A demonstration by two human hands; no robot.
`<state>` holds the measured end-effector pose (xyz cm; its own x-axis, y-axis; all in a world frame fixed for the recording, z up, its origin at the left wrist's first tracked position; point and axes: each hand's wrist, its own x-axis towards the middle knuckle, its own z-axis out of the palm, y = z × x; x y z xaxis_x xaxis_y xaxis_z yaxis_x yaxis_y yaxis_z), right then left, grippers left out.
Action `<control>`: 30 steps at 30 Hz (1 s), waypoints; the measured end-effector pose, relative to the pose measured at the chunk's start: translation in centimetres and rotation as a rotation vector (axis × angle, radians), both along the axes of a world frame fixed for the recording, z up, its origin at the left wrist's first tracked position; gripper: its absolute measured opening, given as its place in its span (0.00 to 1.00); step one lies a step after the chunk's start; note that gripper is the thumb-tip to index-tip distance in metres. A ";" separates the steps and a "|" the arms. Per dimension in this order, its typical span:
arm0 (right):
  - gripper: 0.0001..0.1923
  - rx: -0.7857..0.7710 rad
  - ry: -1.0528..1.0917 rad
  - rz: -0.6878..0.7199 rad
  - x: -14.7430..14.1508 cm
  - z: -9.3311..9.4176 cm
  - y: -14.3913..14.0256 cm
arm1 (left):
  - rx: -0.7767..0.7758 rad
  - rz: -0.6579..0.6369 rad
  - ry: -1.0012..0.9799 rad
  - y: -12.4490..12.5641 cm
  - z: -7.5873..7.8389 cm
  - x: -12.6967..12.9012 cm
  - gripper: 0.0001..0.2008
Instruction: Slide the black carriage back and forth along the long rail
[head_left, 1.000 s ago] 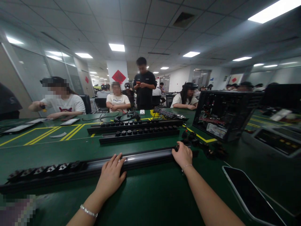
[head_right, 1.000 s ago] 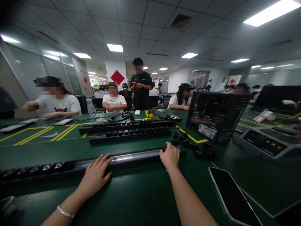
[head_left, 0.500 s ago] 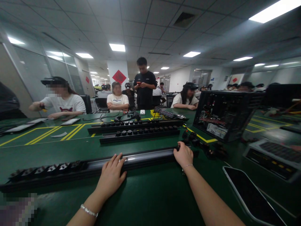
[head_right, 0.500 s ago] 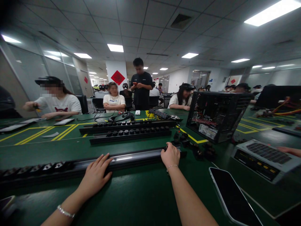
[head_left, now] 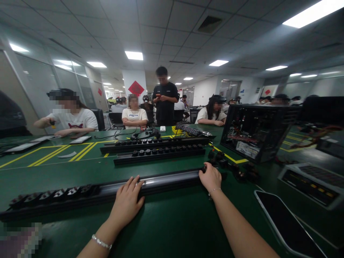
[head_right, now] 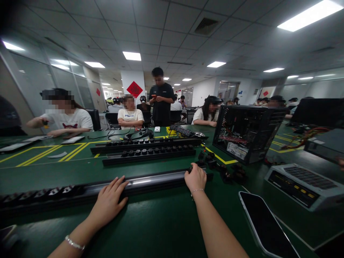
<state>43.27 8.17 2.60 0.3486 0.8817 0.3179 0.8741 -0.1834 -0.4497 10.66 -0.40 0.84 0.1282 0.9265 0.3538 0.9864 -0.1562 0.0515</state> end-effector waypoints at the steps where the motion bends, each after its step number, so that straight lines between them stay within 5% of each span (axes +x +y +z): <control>1: 0.22 0.000 0.000 0.001 0.0 0.0 0.0 | 0.002 0.000 0.002 0.0 0.0 0.0 0.25; 30: 0.22 0.024 -0.044 -0.016 1.1 -0.7 0.5 | 0.004 0.001 0.012 -0.1 0.0 0.0 0.24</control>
